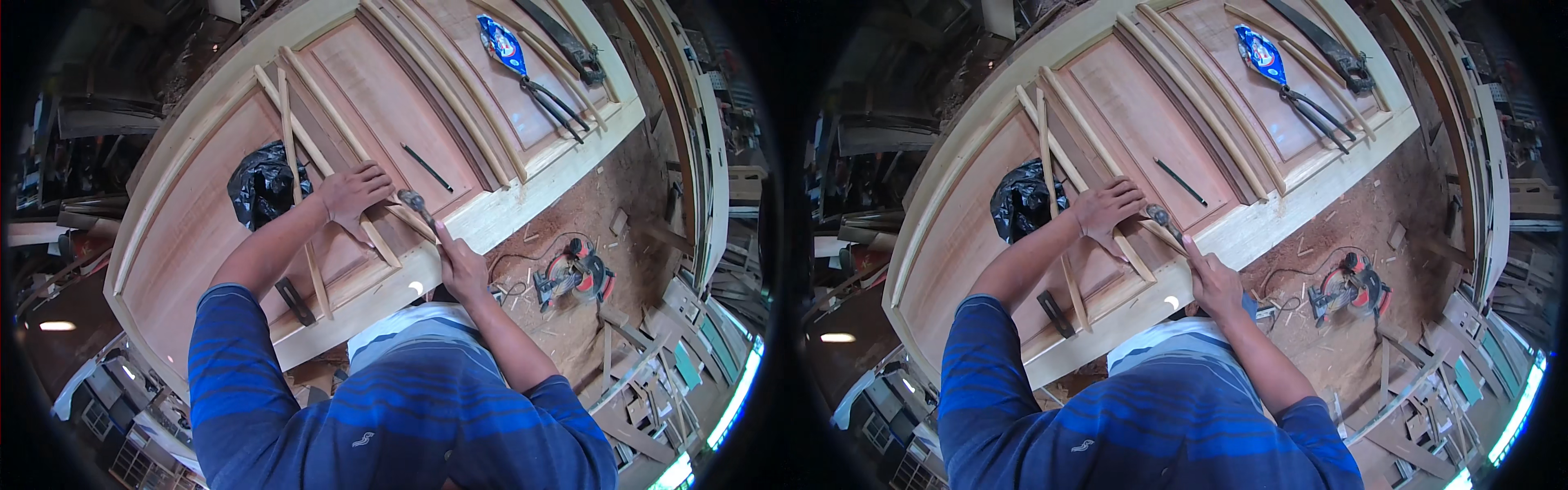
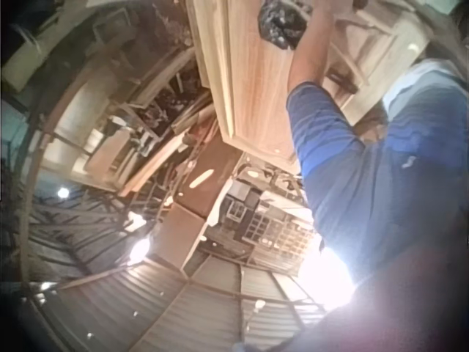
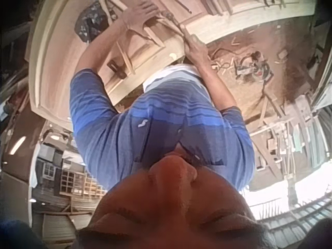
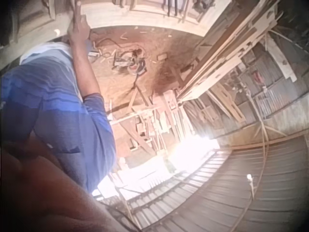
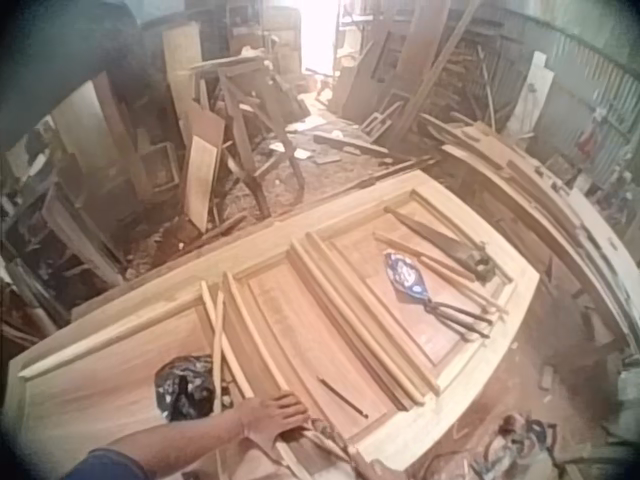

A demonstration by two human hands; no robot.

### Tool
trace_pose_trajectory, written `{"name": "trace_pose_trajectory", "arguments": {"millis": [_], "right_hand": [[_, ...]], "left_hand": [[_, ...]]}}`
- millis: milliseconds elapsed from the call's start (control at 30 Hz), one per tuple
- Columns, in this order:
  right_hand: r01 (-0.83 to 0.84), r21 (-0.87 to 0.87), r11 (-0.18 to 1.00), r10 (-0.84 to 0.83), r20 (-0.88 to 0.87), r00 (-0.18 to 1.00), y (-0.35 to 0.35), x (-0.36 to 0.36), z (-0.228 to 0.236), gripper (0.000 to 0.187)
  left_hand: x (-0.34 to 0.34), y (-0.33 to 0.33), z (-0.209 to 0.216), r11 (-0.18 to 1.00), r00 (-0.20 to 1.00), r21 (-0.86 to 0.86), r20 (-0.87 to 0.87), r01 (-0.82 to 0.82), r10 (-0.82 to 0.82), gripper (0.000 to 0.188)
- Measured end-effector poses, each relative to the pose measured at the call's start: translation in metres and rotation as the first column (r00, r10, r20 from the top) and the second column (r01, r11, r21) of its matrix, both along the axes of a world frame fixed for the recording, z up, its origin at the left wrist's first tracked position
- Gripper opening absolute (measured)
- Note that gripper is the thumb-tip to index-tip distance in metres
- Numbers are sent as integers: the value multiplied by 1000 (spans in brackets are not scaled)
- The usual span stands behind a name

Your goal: The person assembles a wood door by positioning decorative trim pieces and securing them with nails using a hammer. The person handles the trim, a pencil for marking, and utilizes pincers to straighten or hold nails before hammering them into the door frame.

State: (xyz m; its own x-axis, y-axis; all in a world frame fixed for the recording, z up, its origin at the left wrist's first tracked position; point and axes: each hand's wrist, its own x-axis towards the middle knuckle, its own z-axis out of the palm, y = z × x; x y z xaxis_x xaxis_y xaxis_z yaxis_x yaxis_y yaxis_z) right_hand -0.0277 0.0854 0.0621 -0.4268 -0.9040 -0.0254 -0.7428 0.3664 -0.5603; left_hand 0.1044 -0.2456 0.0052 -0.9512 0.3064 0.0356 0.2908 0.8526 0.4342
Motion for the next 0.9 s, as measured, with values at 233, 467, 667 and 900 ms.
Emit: {"name": "trace_pose_trajectory", "arguments": {"millis": [233, 467, 667, 900], "right_hand": [[-30, -153, 988, 36, 36, 999, 8, 2, -9, 78], [27, -153, 988, -16, 71, 997, 7, 0, -17, 77], [-8, 20, 1000, 7, 64, 998, 4, 2, -10, 79], [-50, 155, 987, 36, 92, 995, -5, -1, -11, 79]], "left_hand": [[2, -1, 0, 999, 999, 24, -42, -23, 24, 115], [0, -2, 4, 1000, 998, 11, 55, -11, 10, 124], [-2, -2, 4, 1000, 998, 12, 59, -15, 14, 124], [3, -1, 1, 1000, 1000, -31, 21, -4, 4, 126]]}}
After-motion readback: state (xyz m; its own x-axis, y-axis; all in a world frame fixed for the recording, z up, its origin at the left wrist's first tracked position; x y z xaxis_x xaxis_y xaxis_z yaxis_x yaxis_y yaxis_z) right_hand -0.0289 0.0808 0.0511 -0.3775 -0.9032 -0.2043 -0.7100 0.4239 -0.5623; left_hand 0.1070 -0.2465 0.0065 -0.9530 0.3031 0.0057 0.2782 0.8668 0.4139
